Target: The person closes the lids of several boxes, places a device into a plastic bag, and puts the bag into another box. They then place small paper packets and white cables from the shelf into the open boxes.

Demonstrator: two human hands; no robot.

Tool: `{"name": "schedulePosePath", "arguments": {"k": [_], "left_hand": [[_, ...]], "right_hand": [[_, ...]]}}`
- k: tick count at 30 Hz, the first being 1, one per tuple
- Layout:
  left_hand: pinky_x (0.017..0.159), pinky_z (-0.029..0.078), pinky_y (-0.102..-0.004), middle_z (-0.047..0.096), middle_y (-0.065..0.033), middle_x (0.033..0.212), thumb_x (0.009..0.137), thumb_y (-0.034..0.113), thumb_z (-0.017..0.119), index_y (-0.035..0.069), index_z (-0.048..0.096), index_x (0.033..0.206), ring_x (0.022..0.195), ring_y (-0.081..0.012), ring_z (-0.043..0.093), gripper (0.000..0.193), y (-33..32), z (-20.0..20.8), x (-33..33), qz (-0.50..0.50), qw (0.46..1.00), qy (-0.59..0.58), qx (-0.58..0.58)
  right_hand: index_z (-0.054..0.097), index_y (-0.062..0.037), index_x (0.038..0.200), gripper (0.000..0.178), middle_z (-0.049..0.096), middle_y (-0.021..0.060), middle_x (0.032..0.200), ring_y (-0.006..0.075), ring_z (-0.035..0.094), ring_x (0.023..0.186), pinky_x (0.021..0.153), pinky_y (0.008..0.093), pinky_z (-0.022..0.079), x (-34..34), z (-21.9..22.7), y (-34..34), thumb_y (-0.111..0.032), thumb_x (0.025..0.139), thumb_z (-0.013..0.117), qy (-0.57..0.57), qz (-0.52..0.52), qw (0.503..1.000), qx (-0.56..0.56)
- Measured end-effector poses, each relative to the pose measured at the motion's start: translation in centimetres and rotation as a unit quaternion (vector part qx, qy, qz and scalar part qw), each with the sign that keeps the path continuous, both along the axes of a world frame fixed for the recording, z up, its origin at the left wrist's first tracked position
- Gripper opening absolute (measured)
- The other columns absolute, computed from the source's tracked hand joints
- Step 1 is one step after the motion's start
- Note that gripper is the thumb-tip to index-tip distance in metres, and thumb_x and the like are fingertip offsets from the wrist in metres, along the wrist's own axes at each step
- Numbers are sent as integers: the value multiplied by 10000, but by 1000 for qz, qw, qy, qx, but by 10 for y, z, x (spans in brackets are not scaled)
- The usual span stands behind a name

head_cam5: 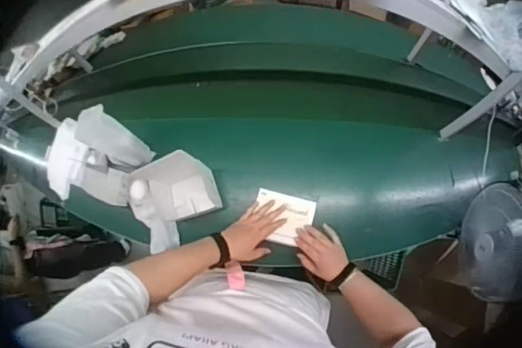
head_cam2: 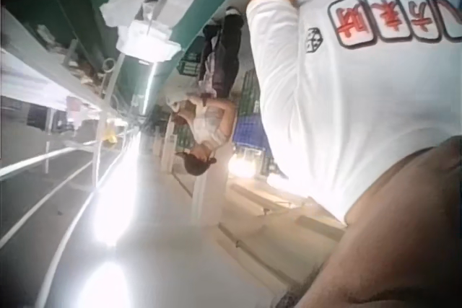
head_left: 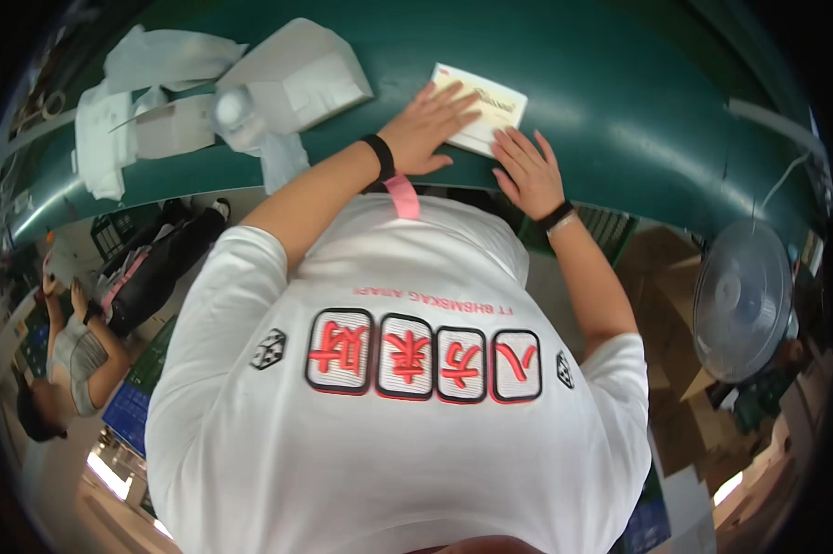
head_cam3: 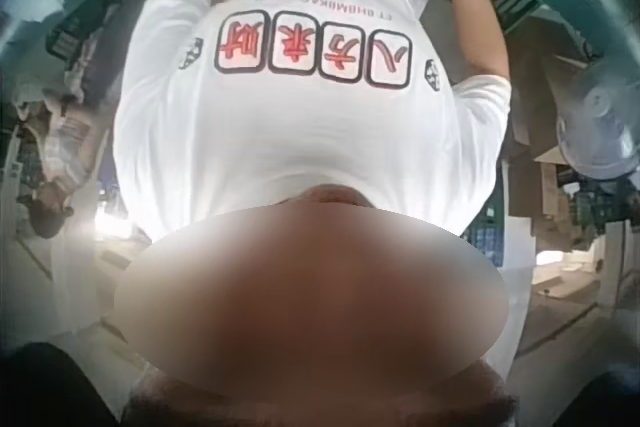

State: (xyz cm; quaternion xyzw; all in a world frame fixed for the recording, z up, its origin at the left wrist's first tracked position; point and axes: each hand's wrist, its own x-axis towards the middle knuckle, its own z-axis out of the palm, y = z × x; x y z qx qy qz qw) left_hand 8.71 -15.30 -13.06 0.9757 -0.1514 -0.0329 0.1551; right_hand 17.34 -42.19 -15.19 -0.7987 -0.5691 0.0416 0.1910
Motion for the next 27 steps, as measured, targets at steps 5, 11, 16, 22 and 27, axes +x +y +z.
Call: {"name": "schedulePosePath", "arguments": {"k": [5,11,16,22,27], "left_hand": [[1061,401,-446,478,-144,1412,809,93,712,65,542,1315,1323,-342,439,534,30,2,-32,62,953,-46,-293],[881,480,-401,587,-136,1092,823,41,708,27,583,1144,1016,-329,570,345,70,13,-113,265,921,-171,-228],[895,466,-417,563,-154,1073,779,156,791,6,567,1129,989,-350,547,442,101,-7,-163,556,789,-227,-127],[920,463,-456,620,-180,1032,748,214,792,-27,605,1082,996,-398,574,452,113,-75,-188,725,660,-132,-146],[807,510,-441,685,-158,919,829,207,628,-53,643,1047,814,-343,629,340,148,-61,-211,639,703,75,-301]], "right_hand": [[463,-113,1436,717,378,148,1537,325,355,1420,1161,550,237,-18,32,67,-312,808,744,37,-98,994,-2],[373,-116,1500,844,294,182,1574,361,292,1447,1159,538,250,-5,6,64,-328,784,767,-94,-87,978,-166],[439,-28,1399,719,450,228,1444,405,379,1383,1124,542,307,72,27,-47,-123,755,744,-109,-210,958,-161],[525,-7,1287,489,543,231,1332,403,509,1246,1041,481,409,129,28,-131,-107,832,676,-194,-360,902,-138],[646,-42,1101,202,666,165,1090,328,659,885,761,359,536,36,48,24,-111,911,647,159,-162,973,41]]}}
